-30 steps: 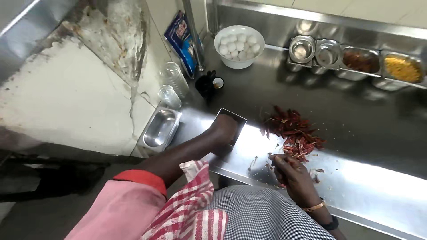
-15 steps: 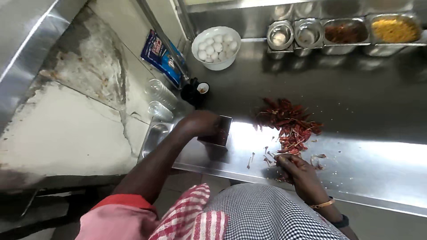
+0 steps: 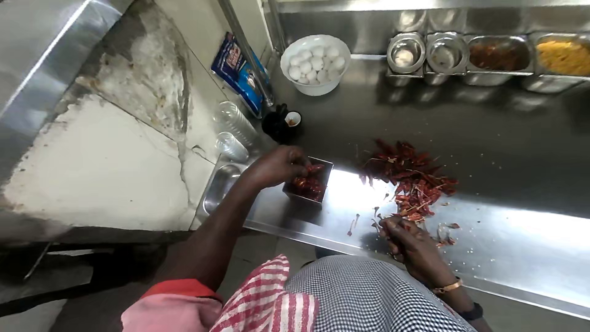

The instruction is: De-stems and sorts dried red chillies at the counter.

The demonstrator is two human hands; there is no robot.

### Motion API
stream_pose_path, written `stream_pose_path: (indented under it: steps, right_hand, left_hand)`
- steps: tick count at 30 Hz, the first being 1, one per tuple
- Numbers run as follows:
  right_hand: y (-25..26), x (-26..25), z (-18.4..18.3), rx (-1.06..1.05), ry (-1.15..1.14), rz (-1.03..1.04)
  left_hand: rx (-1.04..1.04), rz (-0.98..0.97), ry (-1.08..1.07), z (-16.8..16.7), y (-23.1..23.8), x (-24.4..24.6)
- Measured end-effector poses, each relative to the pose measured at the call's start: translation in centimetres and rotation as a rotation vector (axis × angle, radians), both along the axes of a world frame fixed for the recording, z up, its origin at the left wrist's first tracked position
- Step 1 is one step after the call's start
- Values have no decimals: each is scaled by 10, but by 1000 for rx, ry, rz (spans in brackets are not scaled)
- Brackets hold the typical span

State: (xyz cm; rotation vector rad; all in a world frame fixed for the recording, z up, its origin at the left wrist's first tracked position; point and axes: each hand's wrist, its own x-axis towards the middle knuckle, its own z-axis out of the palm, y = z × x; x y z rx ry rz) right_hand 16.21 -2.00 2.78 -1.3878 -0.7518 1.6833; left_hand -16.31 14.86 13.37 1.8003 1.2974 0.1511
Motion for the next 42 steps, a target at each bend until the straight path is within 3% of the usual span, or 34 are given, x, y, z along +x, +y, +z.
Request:
stream_pose_path:
  steps: [8,14,17,22,25,27,29,31,35,39,42]
  right_hand:
    - [3,-7,9,21,31,8]
    - [14,-13,24,112,-140,82]
    - [26,-20,50,256,-357,171]
    - [63,-52,84,705,-927,432]
    - [70,-77,90,863,-1200,626]
    - [66,-83,81,885,-1284,749]
    - [60,-79,73,853,-1348,878]
    - [53,-68,66,791,-1348,925]
    - [53,-54,71,738,-1148,746]
    - [84,-73,92,738,-1073,632]
    - [110,-101,109,795,-1181,692]
  left_hand:
    - [134,16,66,-11,-11,-4]
    - [168,58,-31,-17,-18,-5]
    - [141,99,-186,-16,-27,-5]
    - [116,88,-434,-7,-52,12]
    - [210,44,-338,-10,-74,25]
    - [293,33,-228,-19,-92,26]
    - [234,104,-203,-31,-110,21]
    - [172,237,-225,-43,-121,8]
    - [230,503,-513,-48,-119,-22]
    - [264,460,-655,-38,-93,-20]
    - [257,383,-460,-33,-77,-9]
